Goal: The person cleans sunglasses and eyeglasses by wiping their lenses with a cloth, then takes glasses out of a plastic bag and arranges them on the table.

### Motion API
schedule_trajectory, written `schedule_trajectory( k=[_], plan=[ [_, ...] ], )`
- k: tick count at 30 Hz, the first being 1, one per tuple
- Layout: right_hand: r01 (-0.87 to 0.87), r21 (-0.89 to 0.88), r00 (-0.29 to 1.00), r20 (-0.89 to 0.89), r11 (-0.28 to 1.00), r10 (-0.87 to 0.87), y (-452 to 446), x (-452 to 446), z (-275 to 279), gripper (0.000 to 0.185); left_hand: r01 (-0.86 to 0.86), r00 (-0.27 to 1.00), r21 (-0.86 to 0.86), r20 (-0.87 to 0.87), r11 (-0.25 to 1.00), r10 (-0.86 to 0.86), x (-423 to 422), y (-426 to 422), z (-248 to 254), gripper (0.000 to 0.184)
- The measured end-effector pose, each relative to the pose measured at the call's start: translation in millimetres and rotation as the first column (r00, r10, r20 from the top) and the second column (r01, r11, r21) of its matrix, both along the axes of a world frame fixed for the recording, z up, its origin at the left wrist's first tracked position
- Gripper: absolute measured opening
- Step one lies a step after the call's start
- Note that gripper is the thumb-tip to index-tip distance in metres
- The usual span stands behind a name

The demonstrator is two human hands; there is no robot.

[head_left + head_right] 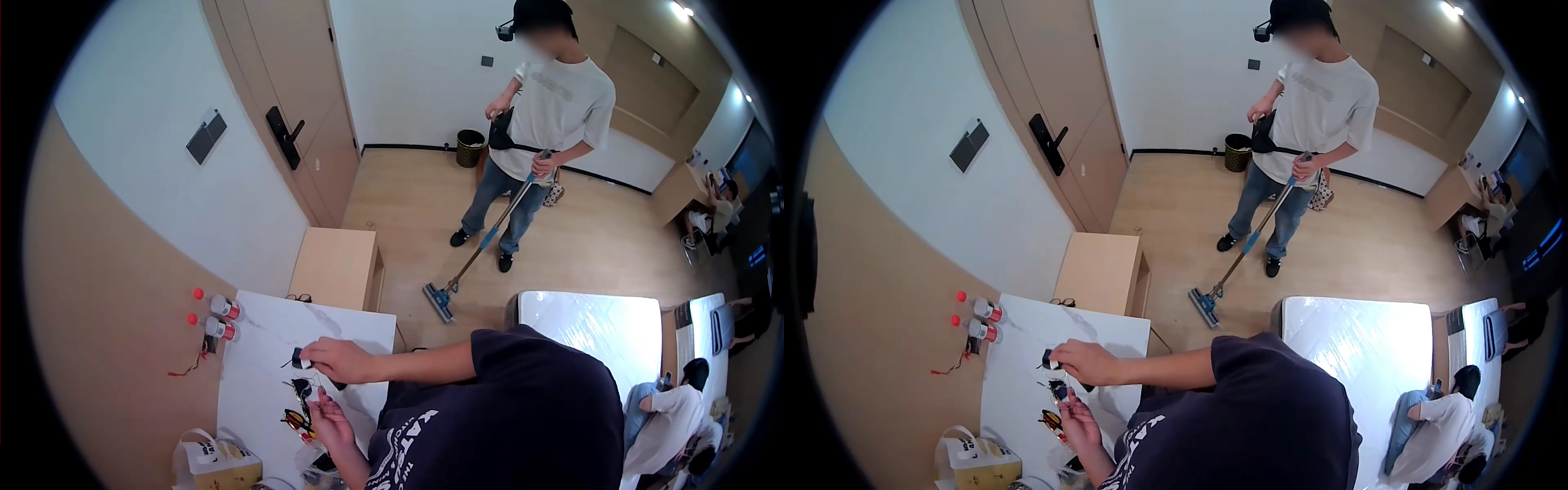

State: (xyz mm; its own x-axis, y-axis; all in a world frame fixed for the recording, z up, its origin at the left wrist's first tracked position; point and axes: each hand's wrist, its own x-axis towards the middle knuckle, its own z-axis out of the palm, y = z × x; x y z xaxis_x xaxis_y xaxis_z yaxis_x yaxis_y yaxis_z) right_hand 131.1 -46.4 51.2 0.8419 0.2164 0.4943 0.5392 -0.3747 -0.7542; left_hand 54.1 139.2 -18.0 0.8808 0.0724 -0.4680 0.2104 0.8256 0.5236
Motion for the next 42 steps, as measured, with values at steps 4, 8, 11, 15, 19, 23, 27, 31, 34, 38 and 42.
schedule_trajectory(
  k=[4,8,11,15,19,23,27,31,34,38,42],
  plan=[
    [-0.13,-0.036,0.991,0.018,0.991,0.131,-1.0,-11.1,2.9,0.031,-0.014,1.0,-0.002,-0.011,1.0,0.014,-0.4,-5.7,3.3,0.02],
    [-0.258,-0.041,0.966,0.001,0.965,0.258,2.8,-19.9,-7.0,0.03,-0.038,0.997,0.017,-0.073,0.999,0.039,2.1,-1.2,-3.8,0.019],
    [-0.033,-0.043,0.999,-0.041,0.999,0.031,-2.5,-7.9,-6.4,0.03,0.015,1.0,-0.017,-0.004,1.0,-0.015,-1.8,-3.2,-4.2,0.019],
    [-0.022,-0.028,1.0,0.007,0.999,0.022,-4.8,-10.2,0.9,0.031,0.031,1.0,0.001,0.001,1.0,-0.031,-3.7,-12.8,12.1,0.02],
    [-0.282,-0.018,0.959,-0.002,0.959,0.282,8.7,-35.1,-3.1,0.033,0.038,0.998,0.075,0.039,0.996,-0.041,-2.0,3.8,-16.1,0.022],
    [-0.435,-0.096,0.9,-0.002,0.896,0.436,20.5,-53.2,4.3,0.031,0.066,0.996,0.086,-0.064,0.994,-0.061,-12.1,3.2,-4.4,0.029],
    [-0.35,-0.098,0.936,-0.008,0.932,0.351,22.1,-34.7,-1.5,0.032,0.032,0.996,0.066,-0.088,0.997,-0.026,-6.9,16.1,-23.3,0.024],
    [-0.261,-0.066,0.965,-0.026,0.963,0.26,19.6,-18.5,-5.4,0.026,0.087,0.996,-0.013,0.034,0.996,-0.086,-8.0,16.4,-12.6,0.035],
    [-0.444,-0.154,0.894,-0.012,0.883,0.447,19.9,-36.8,0.3,0.026,-0.106,0.961,0.065,-0.248,0.992,0.119,-2.3,-10.7,17.5,0.029],
    [-0.343,-0.108,0.939,-0.046,0.933,0.34,25.9,-32.4,-17.1,0.028,0.122,0.992,-0.051,-0.029,0.991,-0.124,-4.7,25.5,-33.7,0.024],
    [-0.223,-0.076,0.967,0.11,0.972,0.23,23.1,-21.5,-6.5,0.03,0.024,0.994,0.061,-0.107,0.998,-0.017,-7.4,2.1,18.7,0.028]
  ],
)
